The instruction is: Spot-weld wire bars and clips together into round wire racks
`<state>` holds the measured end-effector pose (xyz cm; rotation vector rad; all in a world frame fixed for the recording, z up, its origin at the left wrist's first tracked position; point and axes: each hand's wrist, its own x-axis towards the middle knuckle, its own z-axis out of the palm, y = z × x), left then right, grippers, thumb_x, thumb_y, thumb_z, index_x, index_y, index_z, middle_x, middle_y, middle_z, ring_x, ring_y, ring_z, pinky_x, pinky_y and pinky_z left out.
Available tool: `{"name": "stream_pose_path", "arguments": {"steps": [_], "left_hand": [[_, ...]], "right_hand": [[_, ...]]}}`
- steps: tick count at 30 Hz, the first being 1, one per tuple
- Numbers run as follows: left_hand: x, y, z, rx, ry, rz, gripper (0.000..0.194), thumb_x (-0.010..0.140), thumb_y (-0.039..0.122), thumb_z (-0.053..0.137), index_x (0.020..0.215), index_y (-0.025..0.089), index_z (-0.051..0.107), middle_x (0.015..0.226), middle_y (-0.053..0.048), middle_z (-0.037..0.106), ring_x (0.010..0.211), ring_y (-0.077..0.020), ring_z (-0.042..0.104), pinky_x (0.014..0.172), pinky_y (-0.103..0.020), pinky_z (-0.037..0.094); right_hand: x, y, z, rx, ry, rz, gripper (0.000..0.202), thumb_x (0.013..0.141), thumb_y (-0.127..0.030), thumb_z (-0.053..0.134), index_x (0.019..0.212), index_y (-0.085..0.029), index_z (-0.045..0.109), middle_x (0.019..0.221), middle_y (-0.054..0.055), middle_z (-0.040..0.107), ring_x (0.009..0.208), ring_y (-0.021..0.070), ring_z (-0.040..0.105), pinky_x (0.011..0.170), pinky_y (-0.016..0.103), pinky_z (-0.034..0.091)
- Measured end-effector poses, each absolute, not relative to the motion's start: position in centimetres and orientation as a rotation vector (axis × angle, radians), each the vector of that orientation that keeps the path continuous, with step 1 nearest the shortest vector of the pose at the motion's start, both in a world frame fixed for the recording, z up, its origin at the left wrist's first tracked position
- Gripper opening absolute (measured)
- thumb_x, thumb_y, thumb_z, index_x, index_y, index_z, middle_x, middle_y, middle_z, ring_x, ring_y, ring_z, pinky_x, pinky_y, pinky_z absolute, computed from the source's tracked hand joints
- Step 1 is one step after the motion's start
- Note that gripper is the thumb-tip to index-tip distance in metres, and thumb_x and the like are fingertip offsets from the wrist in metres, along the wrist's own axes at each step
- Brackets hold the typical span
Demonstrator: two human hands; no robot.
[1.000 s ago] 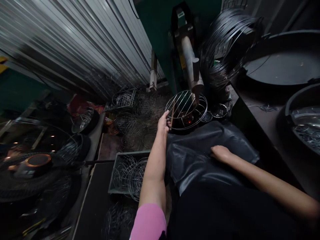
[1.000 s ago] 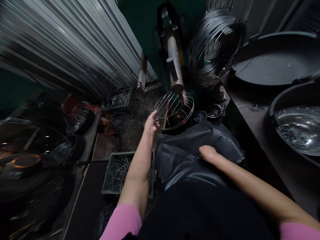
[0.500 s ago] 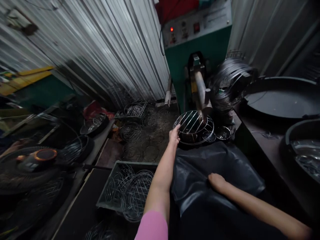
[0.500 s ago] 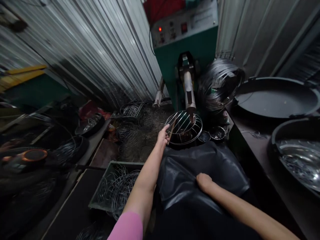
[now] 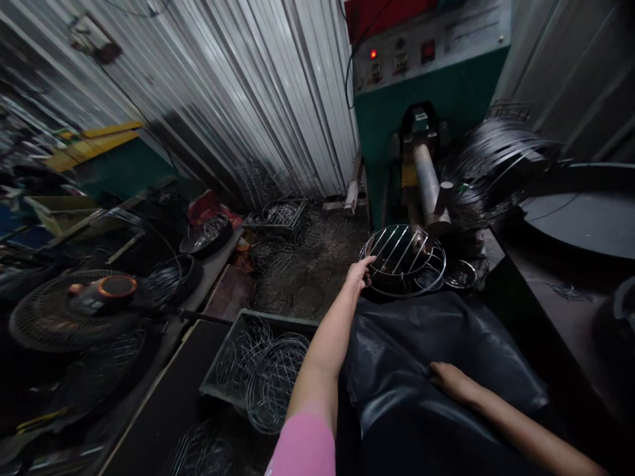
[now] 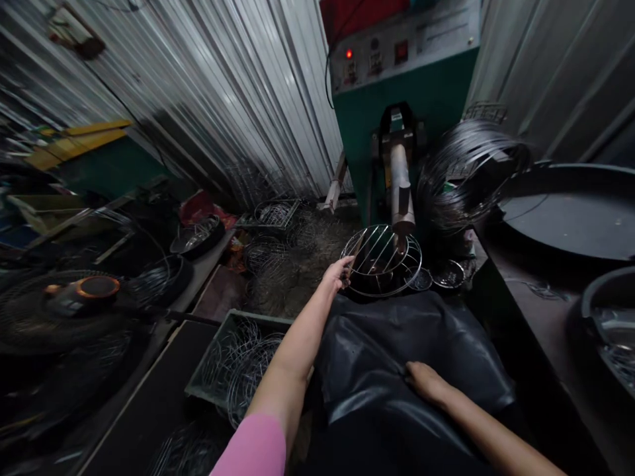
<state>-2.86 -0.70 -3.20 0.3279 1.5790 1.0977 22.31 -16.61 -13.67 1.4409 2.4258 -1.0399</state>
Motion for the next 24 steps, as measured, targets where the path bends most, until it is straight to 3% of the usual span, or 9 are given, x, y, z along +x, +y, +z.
{"name": "stream_pose_path", "arguments": {"steps": [4,7,11,14,17,20,24], "left_hand": [[-3.0,-1.0,-3.2,0.315,1.57,1.053,0.032,0.06,0.037,0.073,0.061,0.017,0.048,0.049,0.006,0.038,0.036,-0.0045,0.033,0.036,-0.019,0.028],[-3.0,-1.0,-3.5,0.293,1.553,1.068,0.035,0.057,0.037,0.074,0.06,0.017,0.045,0.048,0.008,0.036,0.035,-0.0031,0.032,0.036,-0.018,0.027],[-3.0,-1.4,-3.2,0.3,1.526,1.106,0.03,0.058,0.03,0.07,0.057,0.017,0.043,0.046,0.009,0.033,0.035,-0.0026,0.029,0.036,-0.017,0.024],[-2.7,-1.8,-2.7,0.313,1.518,1.184,0.027,0.057,0.024,0.069,0.057,0.017,0.043,0.046,0.009,0.034,0.035,-0.0024,0.029,0.035,-0.018,0.024],[-2.4,-2.1,-2.4,0.3,1.54,1.254,0.024,0.055,0.02,0.068,0.058,0.017,0.044,0.047,0.008,0.037,0.036,-0.0031,0.032,0.035,-0.018,0.024],[-2.0,-2.3,-2.1,0.311,1.54,1.3,0.022,0.055,0.018,0.066,0.057,0.016,0.044,0.047,0.008,0.039,0.036,-0.0037,0.033,0.034,-0.018,0.023],[-1.7,-2.7,-2.2,0.312,1.538,1.342,0.023,0.055,0.017,0.065,0.054,0.017,0.042,0.047,0.008,0.037,0.035,-0.0034,0.032,0.033,-0.018,0.022]], "right_hand": [[21.4,-16.8,-13.4,1.378,2.293,-1.077,0.022,0.075,-0.009,0.049,0.088,-0.015,0.065,0.1,0.015,0.067,0.099,0.0269,0.061,0.084,0.033,0.044],[21.3,-16.4,-13.9,1.395,2.233,-1.181,0.022,0.078,-0.009,0.046,0.089,-0.013,0.064,0.102,0.017,0.065,0.099,0.0267,0.06,0.083,0.033,0.044],[22.9,-15.6,-13.5,1.428,2.147,-1.391,0.018,0.081,-0.02,0.048,0.09,-0.015,0.062,0.081,0.007,0.067,0.068,0.0161,0.062,0.059,0.023,0.045],[25.2,-15.0,-12.0,1.619,1.925,-1.808,0.026,0.083,-0.035,0.046,0.089,-0.015,0.061,0.061,0.001,0.06,0.044,0.0086,0.049,0.041,0.019,0.034],[28.0,-14.6,-10.1,1.82,1.736,-2.119,0.032,0.075,-0.047,0.054,0.08,-0.016,0.061,0.049,-0.004,0.05,0.037,0.0059,0.037,0.037,0.018,0.025],[30.5,-14.4,-8.8,2.054,1.768,-2.055,0.036,0.07,-0.049,0.058,0.083,-0.016,0.062,0.042,-0.006,0.045,0.035,0.0061,0.035,0.037,0.019,0.023],[32.3,-14.6,-8.9,2.269,1.852,-1.746,0.033,0.07,-0.039,0.058,0.091,-0.013,0.062,0.039,-0.005,0.05,0.034,0.0081,0.038,0.037,0.02,0.028]]}}
